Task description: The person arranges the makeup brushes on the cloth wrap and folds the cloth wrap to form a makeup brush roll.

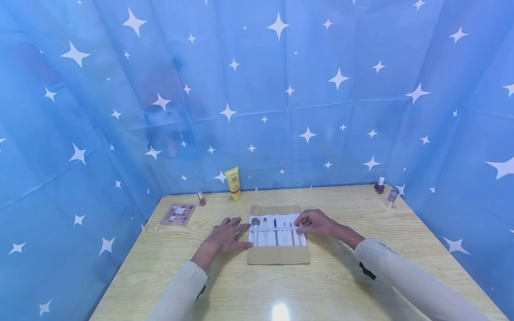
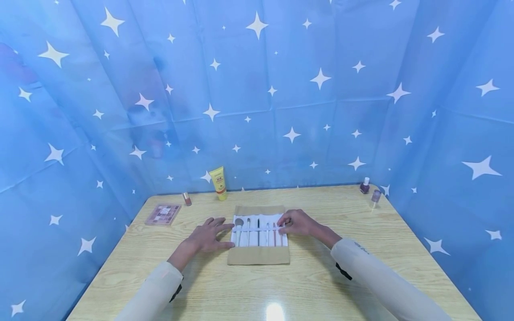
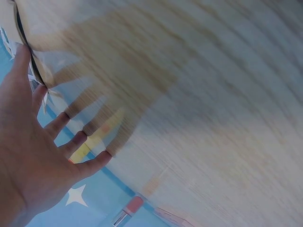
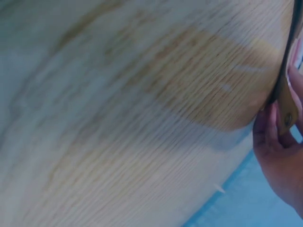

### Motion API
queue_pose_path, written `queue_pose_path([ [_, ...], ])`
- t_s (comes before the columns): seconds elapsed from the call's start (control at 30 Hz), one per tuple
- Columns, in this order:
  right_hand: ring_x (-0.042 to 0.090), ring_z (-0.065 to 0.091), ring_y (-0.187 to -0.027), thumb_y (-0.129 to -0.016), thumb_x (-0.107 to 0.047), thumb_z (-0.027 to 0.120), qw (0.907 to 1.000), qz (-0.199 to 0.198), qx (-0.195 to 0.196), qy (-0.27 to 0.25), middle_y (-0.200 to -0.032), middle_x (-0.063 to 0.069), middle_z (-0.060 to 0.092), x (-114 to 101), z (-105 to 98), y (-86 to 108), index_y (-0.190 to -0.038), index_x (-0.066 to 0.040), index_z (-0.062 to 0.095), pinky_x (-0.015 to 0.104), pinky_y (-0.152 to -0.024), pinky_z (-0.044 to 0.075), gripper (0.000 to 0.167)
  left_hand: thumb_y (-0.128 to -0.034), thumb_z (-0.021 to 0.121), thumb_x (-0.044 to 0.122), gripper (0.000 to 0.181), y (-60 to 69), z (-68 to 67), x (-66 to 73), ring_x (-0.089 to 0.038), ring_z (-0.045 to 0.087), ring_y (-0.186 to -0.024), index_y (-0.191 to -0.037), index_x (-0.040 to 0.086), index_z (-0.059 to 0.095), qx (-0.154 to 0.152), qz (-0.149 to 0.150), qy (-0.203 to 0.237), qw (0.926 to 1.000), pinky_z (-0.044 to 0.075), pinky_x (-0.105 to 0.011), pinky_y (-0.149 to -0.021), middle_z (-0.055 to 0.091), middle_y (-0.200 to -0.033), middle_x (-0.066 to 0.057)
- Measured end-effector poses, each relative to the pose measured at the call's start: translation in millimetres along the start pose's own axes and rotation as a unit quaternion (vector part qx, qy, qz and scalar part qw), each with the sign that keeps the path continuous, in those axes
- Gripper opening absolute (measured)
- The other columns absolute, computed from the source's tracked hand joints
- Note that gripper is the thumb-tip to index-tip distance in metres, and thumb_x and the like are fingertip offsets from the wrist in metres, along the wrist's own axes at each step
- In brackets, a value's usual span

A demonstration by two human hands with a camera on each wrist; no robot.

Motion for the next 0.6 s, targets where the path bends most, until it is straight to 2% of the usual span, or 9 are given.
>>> queue_pose_path([
  [0.1, 0.033, 0.069, -0.095, -0.09, -0.012, 0.082, 0.9999, -0.001, 0.003, 0.017, -0.103, 0.017, 0.07, 0, -1, -0.3, -0.106, -0.001, 0.078, 0.038, -0.08, 0.062, 0.02, -0.0914, 0.059, 0.075, 0.077, 0.1, -0.5, 1.2, -0.045, 0.029, -0.151, -0.156, 0.035, 0.047, -0.002, 0.0, 0.001, 1.0, 0.033, -0.074, -0.111, 0.035, -0.166, -0.01],
  [0.2, 0.031, 0.068, -0.1, -0.09, -0.014, 0.083, 0.9985, -0.001, 0.014, 0.053, -0.107, 0.013, 0.071, -3, -3, -1.2, -0.108, -0.004, 0.077, 0.044, -0.085, 0.059, 0.021, -0.0917, 0.058, 0.075, 0.078, 0.0, -0.7, 2.0, -0.046, 0.029, -0.151, -0.157, 0.034, 0.047, -0.003, 0.001, 0.004, 1.0, 0.033, -0.073, -0.112, 0.034, -0.167, -0.011],
  [0.3, 0.031, 0.066, -0.107, -0.091, -0.015, 0.082, 0.9945, -0.011, 0.032, 0.099, -0.112, 0.01, 0.072, -9, -5, -1.8, -0.109, -0.008, 0.078, 0.052, -0.091, 0.055, 0.02, -0.092, 0.058, 0.075, 0.077, 0.6, -1.3, 3.2, -0.047, 0.029, -0.151, -0.156, 0.033, 0.047, -0.002, 0.0, 0.01, 1.0, 0.032, -0.073, -0.112, 0.033, -0.167, -0.012],
  [0.37, 0.031, 0.066, -0.108, -0.091, -0.016, 0.083, 0.9905, -0.024, 0.045, 0.128, -0.112, 0.008, 0.073, -18, -5, -1.3, -0.107, -0.009, 0.078, 0.052, -0.091, 0.055, 0.019, -0.0913, 0.059, 0.075, 0.078, 1.5, -1.4, 5.0, -0.047, 0.03, -0.15, -0.156, 0.032, 0.049, 0.002, -0.002, 0.011, 0.9999, 0.033, -0.074, -0.112, 0.034, -0.166, -0.013],
  [0.5, 0.019, 0.069, -0.085, -0.089, -0.018, 0.084, 0.9828, -0.046, 0.056, 0.17, -0.097, 0.001, 0.075, -40, 0, 2.8, -0.098, -0.012, 0.08, 0.036, -0.072, 0.058, 0.012, -0.089, 0.063, 0.075, 0.077, 3.3, 0.2, 11.1, -0.047, 0.032, -0.149, -0.15, 0.029, 0.054, 0.022, -0.003, 0.013, 0.9997, 0.036, -0.074, -0.109, 0.036, -0.164, -0.016],
  [0.6, 0.003, 0.063, -0.07, -0.089, -0.02, 0.083, 0.9821, -0.04, 0.034, 0.181, -0.083, -0.01, 0.073, -54, 7, 7.8, -0.09, -0.018, 0.08, 0.022, -0.06, 0.053, 0.004, -0.0872, 0.066, 0.074, 0.076, 4.1, 1.3, 18.8, -0.048, 0.029, -0.15, -0.145, 0.025, 0.059, 0.041, -0.005, 0.018, 0.999, 0.034, -0.076, -0.109, 0.035, -0.165, -0.018],
])
Point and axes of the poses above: each hand's wrist, its own y-axis away from the middle knuckle, its own z-axis out of the palm, x = y × z, the point moved 3 cm from there along -y, towards the middle knuckle
